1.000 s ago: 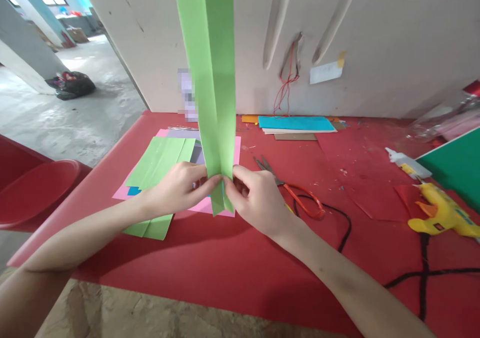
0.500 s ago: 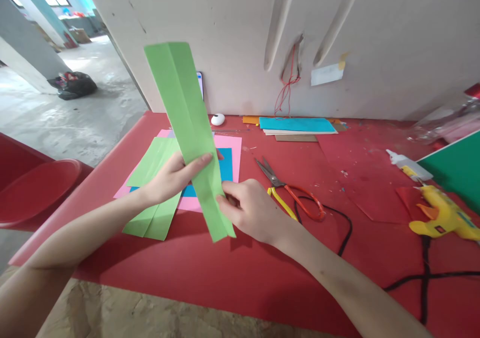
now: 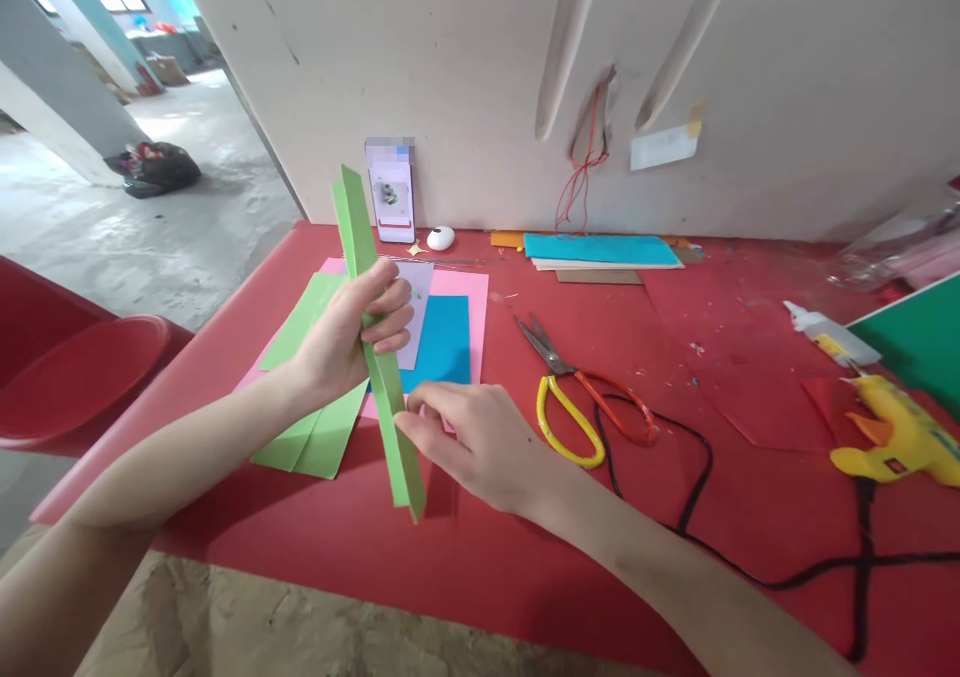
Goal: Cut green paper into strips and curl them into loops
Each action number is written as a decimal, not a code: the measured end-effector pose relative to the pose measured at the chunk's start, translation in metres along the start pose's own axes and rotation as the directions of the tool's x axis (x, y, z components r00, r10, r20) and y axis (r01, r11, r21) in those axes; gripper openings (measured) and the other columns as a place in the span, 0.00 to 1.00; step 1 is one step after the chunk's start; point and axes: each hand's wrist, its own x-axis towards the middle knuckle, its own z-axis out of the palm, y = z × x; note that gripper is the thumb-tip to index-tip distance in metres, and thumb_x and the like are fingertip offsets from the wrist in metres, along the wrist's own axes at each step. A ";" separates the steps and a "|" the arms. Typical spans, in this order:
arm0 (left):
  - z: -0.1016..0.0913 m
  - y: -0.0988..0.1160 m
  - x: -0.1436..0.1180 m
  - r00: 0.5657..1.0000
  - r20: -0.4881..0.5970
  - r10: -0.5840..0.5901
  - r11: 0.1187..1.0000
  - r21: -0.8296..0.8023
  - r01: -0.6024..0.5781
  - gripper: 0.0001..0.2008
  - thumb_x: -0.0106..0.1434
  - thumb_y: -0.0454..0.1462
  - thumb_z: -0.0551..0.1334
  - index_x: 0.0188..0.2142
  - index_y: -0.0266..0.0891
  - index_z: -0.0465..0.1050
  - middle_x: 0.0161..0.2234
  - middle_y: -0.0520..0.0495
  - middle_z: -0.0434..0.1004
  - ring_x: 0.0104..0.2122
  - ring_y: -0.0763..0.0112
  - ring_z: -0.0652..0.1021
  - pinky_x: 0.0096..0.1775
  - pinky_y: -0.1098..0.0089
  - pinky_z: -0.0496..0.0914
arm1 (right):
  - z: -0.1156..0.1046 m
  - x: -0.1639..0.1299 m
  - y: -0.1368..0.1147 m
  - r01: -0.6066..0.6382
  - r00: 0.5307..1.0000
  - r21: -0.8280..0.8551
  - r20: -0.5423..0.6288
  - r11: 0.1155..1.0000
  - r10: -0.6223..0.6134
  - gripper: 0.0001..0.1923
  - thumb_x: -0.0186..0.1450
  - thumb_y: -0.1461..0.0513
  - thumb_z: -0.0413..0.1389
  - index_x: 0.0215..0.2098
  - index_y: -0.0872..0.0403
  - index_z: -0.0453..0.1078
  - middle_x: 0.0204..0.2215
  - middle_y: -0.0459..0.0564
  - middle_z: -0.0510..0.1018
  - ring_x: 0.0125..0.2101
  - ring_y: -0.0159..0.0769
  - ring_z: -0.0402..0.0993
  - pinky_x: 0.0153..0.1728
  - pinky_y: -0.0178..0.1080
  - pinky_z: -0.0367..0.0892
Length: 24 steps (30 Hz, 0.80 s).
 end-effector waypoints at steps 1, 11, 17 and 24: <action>0.000 -0.001 0.000 1.000 0.008 -0.003 1.000 -0.016 0.003 0.17 0.62 0.43 0.58 0.23 0.39 0.56 0.18 0.59 0.43 0.14 0.84 0.51 0.15 0.80 0.56 | 0.001 0.000 -0.001 -0.008 1.000 0.067 -0.023 0.998 0.009 0.16 0.67 0.55 0.42 0.25 0.53 0.58 0.23 0.44 0.65 0.25 0.28 0.59 0.28 0.35 0.54; 0.000 -0.030 -0.011 0.958 0.271 -0.092 0.994 0.074 0.075 0.10 0.61 0.42 0.60 0.32 0.40 0.75 0.32 0.50 0.76 0.35 0.74 0.76 0.39 0.73 0.70 | -0.003 0.002 -0.005 -0.120 0.938 0.422 -0.249 0.899 0.242 0.12 0.61 0.58 0.53 0.23 0.54 0.66 0.19 0.42 0.61 0.20 0.27 0.54 0.21 0.33 0.53; 0.005 -0.022 -0.015 0.950 0.282 -0.133 0.983 0.158 0.091 0.17 0.63 0.46 0.55 0.35 0.37 0.77 0.41 0.44 0.78 0.44 0.63 0.77 0.47 0.66 0.70 | -0.004 0.001 -0.004 -0.104 0.909 0.365 -0.343 0.925 0.237 0.13 0.59 0.56 0.53 0.23 0.55 0.71 0.17 0.44 0.65 0.20 0.28 0.56 0.19 0.33 0.54; -0.035 0.025 0.026 0.954 -0.063 0.293 0.949 0.139 -0.282 0.17 0.68 0.40 0.47 0.37 0.38 0.73 0.46 0.49 0.75 0.55 0.62 0.69 0.55 0.60 0.65 | -0.004 -0.003 -0.006 -0.113 0.961 0.194 -0.226 0.974 0.157 0.16 0.62 0.59 0.51 0.18 0.55 0.63 0.17 0.42 0.55 0.19 0.27 0.49 0.19 0.33 0.47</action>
